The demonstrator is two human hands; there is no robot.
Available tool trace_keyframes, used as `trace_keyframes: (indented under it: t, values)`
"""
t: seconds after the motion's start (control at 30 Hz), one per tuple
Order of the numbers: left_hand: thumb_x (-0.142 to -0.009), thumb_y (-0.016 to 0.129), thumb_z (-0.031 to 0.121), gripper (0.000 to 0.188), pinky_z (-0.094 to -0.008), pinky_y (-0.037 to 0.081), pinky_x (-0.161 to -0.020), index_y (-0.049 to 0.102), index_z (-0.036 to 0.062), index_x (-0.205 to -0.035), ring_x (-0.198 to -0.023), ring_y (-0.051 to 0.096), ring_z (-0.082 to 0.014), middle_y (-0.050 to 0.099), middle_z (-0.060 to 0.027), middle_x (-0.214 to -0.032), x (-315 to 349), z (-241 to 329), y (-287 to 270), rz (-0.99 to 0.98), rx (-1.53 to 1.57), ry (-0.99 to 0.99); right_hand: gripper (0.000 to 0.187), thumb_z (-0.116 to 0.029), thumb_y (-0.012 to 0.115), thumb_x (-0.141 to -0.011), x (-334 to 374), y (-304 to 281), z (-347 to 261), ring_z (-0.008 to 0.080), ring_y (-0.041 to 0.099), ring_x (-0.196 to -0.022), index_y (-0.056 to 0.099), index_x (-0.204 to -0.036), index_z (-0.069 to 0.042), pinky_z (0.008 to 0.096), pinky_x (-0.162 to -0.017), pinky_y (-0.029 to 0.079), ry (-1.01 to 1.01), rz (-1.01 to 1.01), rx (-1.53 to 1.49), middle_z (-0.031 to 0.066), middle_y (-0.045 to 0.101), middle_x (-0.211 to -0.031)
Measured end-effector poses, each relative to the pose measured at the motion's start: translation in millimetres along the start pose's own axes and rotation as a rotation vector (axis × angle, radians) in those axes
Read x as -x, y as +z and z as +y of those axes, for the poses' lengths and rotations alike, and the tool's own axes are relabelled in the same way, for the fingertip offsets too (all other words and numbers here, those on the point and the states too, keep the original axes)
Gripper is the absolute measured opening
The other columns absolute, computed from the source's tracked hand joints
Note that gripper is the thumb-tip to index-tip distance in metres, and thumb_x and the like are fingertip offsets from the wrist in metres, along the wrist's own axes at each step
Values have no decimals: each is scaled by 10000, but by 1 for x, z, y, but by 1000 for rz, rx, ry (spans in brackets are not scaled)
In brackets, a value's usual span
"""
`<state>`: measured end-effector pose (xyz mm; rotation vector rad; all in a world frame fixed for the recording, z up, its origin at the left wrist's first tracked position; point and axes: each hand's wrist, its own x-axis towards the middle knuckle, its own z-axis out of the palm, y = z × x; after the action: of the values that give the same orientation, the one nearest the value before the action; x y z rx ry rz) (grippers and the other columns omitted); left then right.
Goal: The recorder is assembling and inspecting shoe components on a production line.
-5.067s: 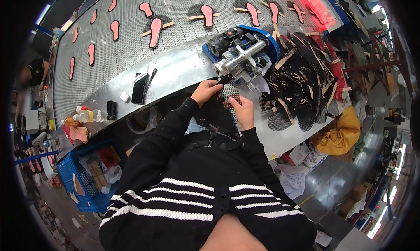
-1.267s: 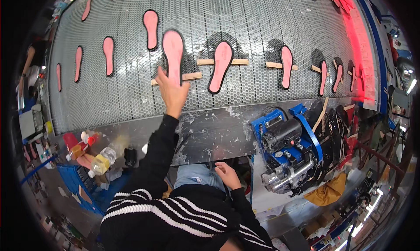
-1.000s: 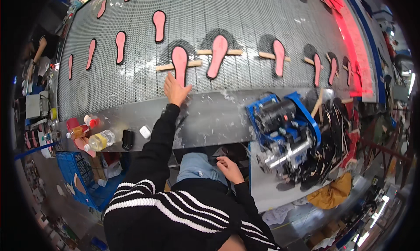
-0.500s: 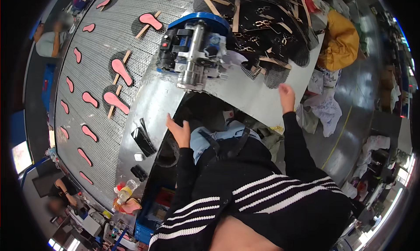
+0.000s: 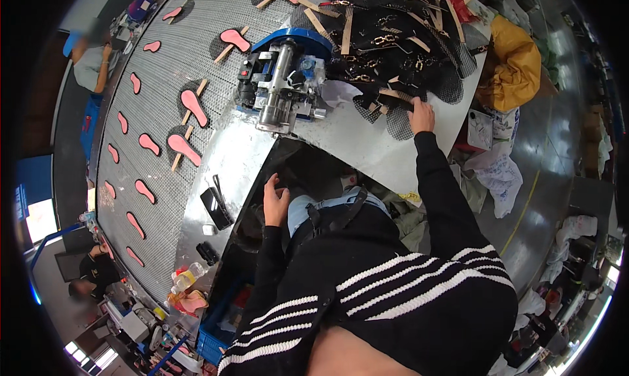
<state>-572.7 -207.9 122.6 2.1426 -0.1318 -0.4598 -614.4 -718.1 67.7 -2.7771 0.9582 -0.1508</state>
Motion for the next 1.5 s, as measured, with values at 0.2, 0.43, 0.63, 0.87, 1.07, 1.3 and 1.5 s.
trace_keyframes:
  t: [0.2, 0.43, 0.63, 0.87, 1.07, 1.3, 1.5]
  values:
    - [-857, 615, 40, 582, -326, 534, -837, 426, 25, -1407, -943, 680, -236, 511, -202, -1302, -6, 15, 25, -83, 58, 102, 255, -252, 761, -804, 18, 1, 2, 321, 547, -1052, 603, -925, -93, 479, -869, 460, 23, 129, -92, 96, 596, -979]
    - [-847, 609, 78, 573, -353, 532, -820, 442, 45, -1394, -945, 675, -254, 519, -186, -1263, 2, 45, 40, -211, -18, 217, 458, -324, 696, -826, 59, 13, -48, 316, 519, -1177, 571, -1181, -62, 484, -1001, 416, 24, 179, -188, 125, 580, -1231]
    - [-839, 618, 84, 570, -363, 526, -838, 453, 54, -1384, -948, 674, -254, 532, -174, -1252, 9, 37, 36, -195, -85, 215, 497, -193, 630, -829, 93, 27, -64, 298, 516, -1210, 534, -1297, -59, 460, -1071, 371, -121, 386, 102, 111, 587, -1275]
    - [-837, 626, 81, 554, -368, 528, -838, 467, 60, -1367, -934, 674, -255, 540, -173, -1257, 13, 32, 45, -236, -87, 251, 269, -172, 625, -851, 48, -17, -30, 308, 592, -998, 612, -1101, -73, 438, -930, 454, -63, 87, -175, 96, 660, -1054]
    - [-837, 634, 83, 548, -376, 530, -823, 471, 72, -1360, -925, 672, -264, 535, -161, -1251, 14, 52, 52, -266, -101, 275, 684, -261, 753, -765, 93, -14, -82, 327, 426, -1283, 465, -1352, -63, 483, -1092, 335, -137, 206, -93, 143, 476, -1368]
    - [-838, 649, 102, 546, -383, 531, -814, 471, 72, -1354, -941, 664, -280, 532, -151, -1237, 20, 49, 46, -248, -169, 309, 714, -131, 697, -778, 49, 2, -61, 324, 388, -1344, 415, -1432, -87, 480, -1139, 285, -52, 398, 208, 128, 392, -1481]
    - [-845, 646, 105, 536, -378, 529, -814, 475, 62, -1350, -936, 666, -268, 535, -157, -1222, 21, 35, 51, -215, -127, 288, 311, -75, 572, -838, 28, -32, 2, 259, 624, -968, 662, -1133, -111, 422, -938, 439, -165, 396, -23, 51, 701, -1026]
